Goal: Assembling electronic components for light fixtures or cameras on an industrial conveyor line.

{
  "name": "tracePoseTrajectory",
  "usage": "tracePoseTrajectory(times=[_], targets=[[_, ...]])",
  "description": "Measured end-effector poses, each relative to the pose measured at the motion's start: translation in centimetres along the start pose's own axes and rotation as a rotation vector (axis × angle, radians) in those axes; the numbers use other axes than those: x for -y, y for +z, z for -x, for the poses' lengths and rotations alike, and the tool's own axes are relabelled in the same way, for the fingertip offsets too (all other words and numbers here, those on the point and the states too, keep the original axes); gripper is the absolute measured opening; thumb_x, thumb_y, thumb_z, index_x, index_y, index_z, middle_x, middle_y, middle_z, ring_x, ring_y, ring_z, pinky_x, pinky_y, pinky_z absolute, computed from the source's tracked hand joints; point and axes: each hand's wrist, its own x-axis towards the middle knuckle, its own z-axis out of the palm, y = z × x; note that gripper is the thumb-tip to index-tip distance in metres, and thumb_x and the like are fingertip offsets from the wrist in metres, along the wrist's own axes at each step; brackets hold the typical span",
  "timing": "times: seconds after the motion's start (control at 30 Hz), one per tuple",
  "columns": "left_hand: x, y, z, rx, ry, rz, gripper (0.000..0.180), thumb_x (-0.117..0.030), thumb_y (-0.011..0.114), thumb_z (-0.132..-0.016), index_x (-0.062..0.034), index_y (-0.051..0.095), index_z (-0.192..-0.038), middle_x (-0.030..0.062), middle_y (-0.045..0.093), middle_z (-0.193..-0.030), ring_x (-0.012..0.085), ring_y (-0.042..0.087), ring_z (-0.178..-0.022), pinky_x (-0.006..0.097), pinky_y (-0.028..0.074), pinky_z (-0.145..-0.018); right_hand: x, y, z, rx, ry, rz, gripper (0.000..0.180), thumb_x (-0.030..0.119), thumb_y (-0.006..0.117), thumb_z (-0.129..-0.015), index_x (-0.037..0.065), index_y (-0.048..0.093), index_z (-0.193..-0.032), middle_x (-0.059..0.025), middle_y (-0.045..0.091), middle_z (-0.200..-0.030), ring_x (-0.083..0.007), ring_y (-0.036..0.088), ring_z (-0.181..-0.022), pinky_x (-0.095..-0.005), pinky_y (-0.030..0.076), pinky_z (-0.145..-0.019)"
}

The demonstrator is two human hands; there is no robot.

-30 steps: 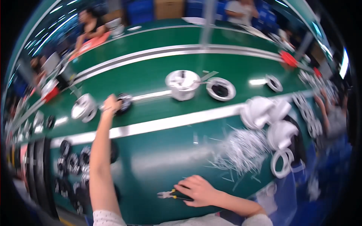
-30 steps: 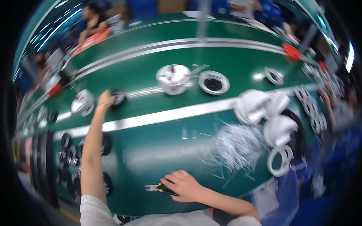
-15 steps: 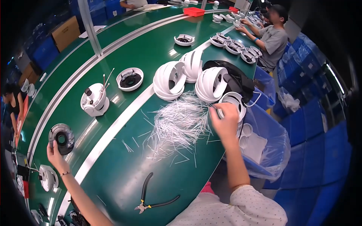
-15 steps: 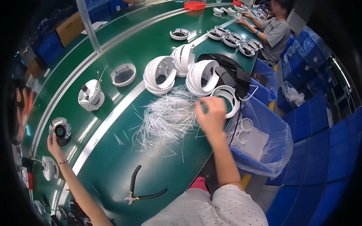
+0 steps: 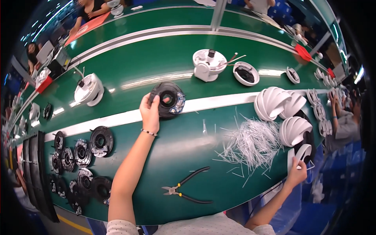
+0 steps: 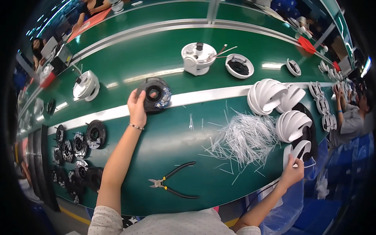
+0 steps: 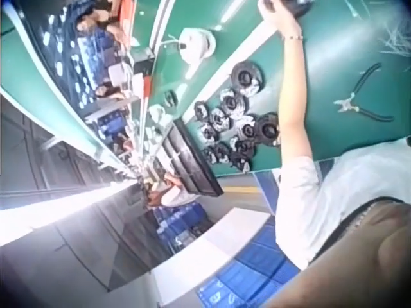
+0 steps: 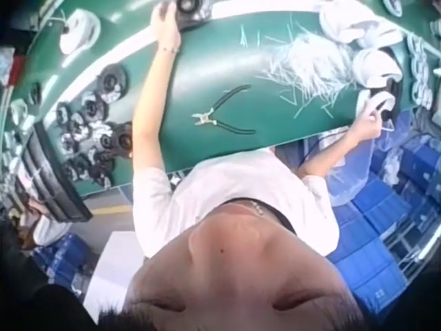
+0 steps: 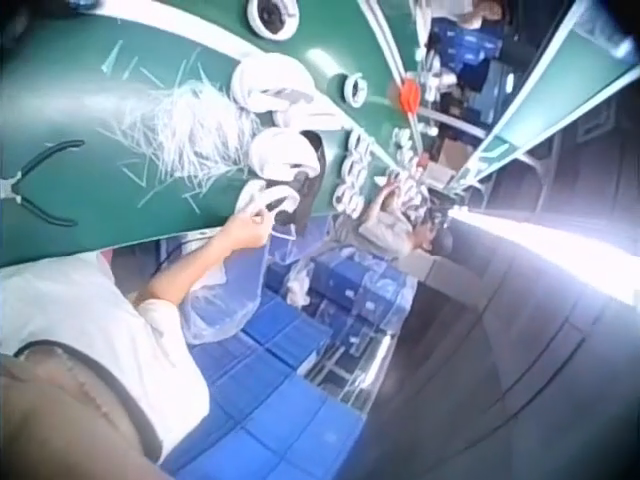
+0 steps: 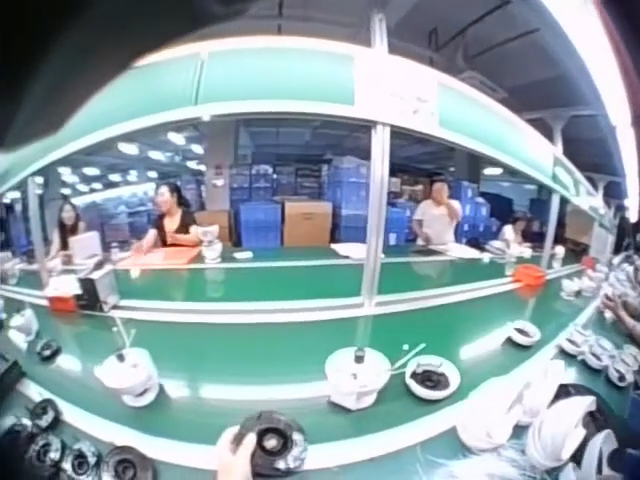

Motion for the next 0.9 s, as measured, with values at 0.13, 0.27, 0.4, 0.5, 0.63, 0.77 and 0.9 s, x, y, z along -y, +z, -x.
tracePoseTrajectory(times=[0.13, 0.27, 0.4, 0.5, 0.63, 0.77, 0.9], targets=[[0.0, -0.3, 0.7, -0.022, 0.001, -0.013, 0.018, -0.008, 0.052, -0.084, 0.0007, 0.049, -0.1, 0.0055, 0.056, -0.094, 0.0102, 0.051, -0.086, 0.022, 0.041, -0.077, 3.9, -0.6, -0.3, -0.06, -0.059, 0.035, 0.022, 0.019, 0.07, -0.068, -0.001, 0.061, -0.074, -0.0079, 0.059, -0.066, -0.0161, 0.052, -0.051, -0.0287, 0.041, -0.05], [0.2, 0.2, 1.2, -0.044, 0.012, -0.019, 0.02, -0.011, 0.046, -0.087, 0.0012, 0.045, -0.103, 0.0069, 0.054, -0.098, 0.0109, 0.05, -0.088, 0.023, 0.04, -0.079, 10.6, -1.3, 1.5, -0.194, -0.427, -0.307, 0.011, -0.001, 0.066, -0.065, -0.001, 0.059, -0.074, -0.0074, 0.057, -0.07, -0.0177, 0.052, -0.059, -0.027, 0.042, -0.056], [0.1, -0.2, 1.0, -0.079, 0.054, -0.029, 0.022, -0.013, 0.042, -0.089, 0.0015, 0.043, -0.105, 0.0076, 0.053, -0.099, 0.0116, 0.05, -0.089, 0.024, 0.04, -0.081, 19.7, 0.3, 6.8, 0.269, -0.837, -0.685, 0.019, -0.002, 0.066, -0.058, 0.005, 0.06, -0.075, -0.0087, 0.059, -0.077, -0.0238, 0.057, -0.068, -0.0303, 0.046, -0.061], [0.0, -0.7, 0.8, -0.117, 0.103, -0.052, 0.023, -0.013, 0.04, -0.09, 0.0015, 0.041, -0.107, 0.0082, 0.052, -0.1, 0.0125, 0.049, -0.091, 0.025, 0.04, -0.082, 23.3, 3.5, 10.4, 0.495, -0.916, -0.722, 0.018, 0.006, 0.07, -0.058, 0.005, 0.06, -0.073, -0.0068, 0.056, -0.075, -0.0239, 0.056, -0.065, -0.0325, 0.045, -0.057], [0.6, -1.2, -0.4, -0.188, 0.124, 0.01, 0.023, -0.011, 0.037, -0.091, -0.0001, 0.038, -0.111, 0.0113, 0.049, -0.107, 0.0152, 0.048, -0.096, 0.027, 0.037, -0.086, 23.7, 5.5, 11.2, 0.574, -0.929, -0.66, 0.018, 0.009, 0.071, -0.058, 0.004, 0.06, -0.071, -0.0062, 0.055, -0.071, -0.0232, 0.055, -0.066, -0.0324, 0.045, -0.058], [0.2, -1.8, -0.9, -0.223, 0.148, -0.04, 0.025, -0.012, 0.039, -0.09, 0.0017, 0.038, -0.11, 0.0097, 0.048, -0.104, 0.0147, 0.047, -0.094, 0.026, 0.037, -0.086, 24.3, 6.1, 12.3, 0.771, -1.129, -0.497, 0.02, 0.013, 0.071, -0.058, 0.002, 0.061, -0.07, -0.0047, 0.055, -0.073, -0.0225, 0.053, -0.078, -0.0322, 0.043, -0.064], [0.5, -1.9, -0.4, -0.222, 0.21, -0.16, 0.029, -0.012, 0.04, -0.089, 0.0026, 0.036, -0.113, 0.0115, 0.047, -0.106, 0.0176, 0.045, -0.098, 0.028, 0.034, -0.089, 25.8, 6.7, 12.5, 0.707, -1.045, -0.37, 0.088, 0.047, 0.075, -0.047, 0.0, 0.045, -0.115, -0.0232, 0.025, -0.128, -0.0394, 0.031, -0.112, -0.0475, 0.028, -0.089]])
